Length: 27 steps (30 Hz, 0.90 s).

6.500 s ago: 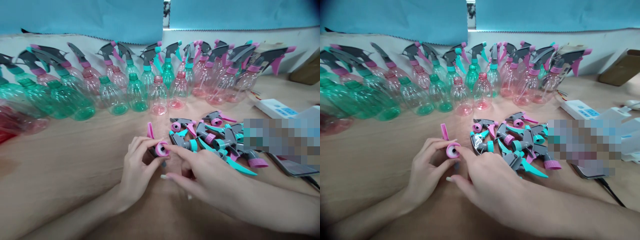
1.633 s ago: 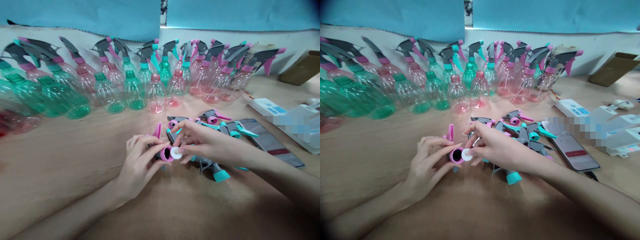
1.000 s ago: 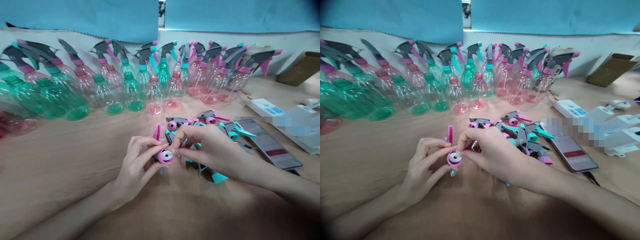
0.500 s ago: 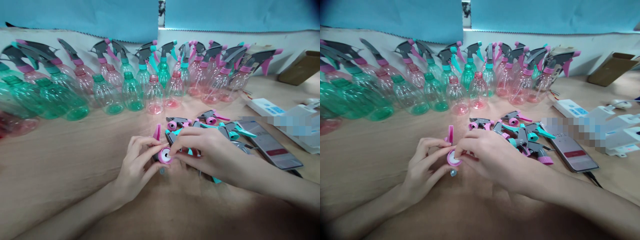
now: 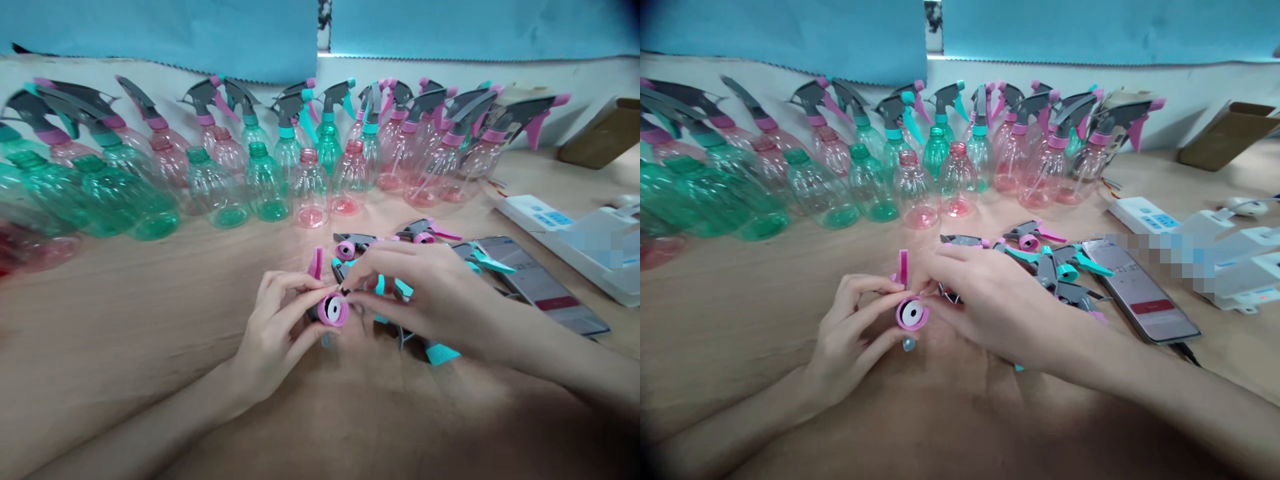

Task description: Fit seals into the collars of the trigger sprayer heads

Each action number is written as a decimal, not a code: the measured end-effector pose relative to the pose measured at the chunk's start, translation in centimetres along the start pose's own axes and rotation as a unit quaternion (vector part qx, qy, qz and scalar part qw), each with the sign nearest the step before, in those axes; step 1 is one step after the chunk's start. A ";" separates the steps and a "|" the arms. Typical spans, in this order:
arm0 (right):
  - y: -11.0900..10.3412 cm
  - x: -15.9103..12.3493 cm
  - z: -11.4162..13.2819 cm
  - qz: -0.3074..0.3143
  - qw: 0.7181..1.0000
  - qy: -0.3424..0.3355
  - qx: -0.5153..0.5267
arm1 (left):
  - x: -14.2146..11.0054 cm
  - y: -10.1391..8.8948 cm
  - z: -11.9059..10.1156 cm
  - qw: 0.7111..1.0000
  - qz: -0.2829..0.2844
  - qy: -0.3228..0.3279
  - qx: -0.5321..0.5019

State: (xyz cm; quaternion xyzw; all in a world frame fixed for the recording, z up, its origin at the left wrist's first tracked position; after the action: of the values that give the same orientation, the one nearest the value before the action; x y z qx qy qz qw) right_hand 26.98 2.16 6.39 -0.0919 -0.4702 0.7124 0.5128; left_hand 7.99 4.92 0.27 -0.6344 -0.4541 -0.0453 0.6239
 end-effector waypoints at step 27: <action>-0.4 1.2 -3.1 0.086 0.995 0.047 0.028 | -0.1 0.2 0.0 0.999 -0.005 -0.031 -0.019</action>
State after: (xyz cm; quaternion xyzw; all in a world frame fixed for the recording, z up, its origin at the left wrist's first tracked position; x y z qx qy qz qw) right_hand 28.57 4.98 5.41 -0.1512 -0.4155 0.7618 0.4735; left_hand 8.06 4.95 0.08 -0.6450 -0.4752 -0.0375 0.5972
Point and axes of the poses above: each hand's wrist, its own x-axis towards the middle knuckle, its own y-axis out of the palm, z = x × y, the point moved 2 cm from there along x, towards the middle knuckle, and after that the axes turned 10 degrees about x, right-handed, at the moved point
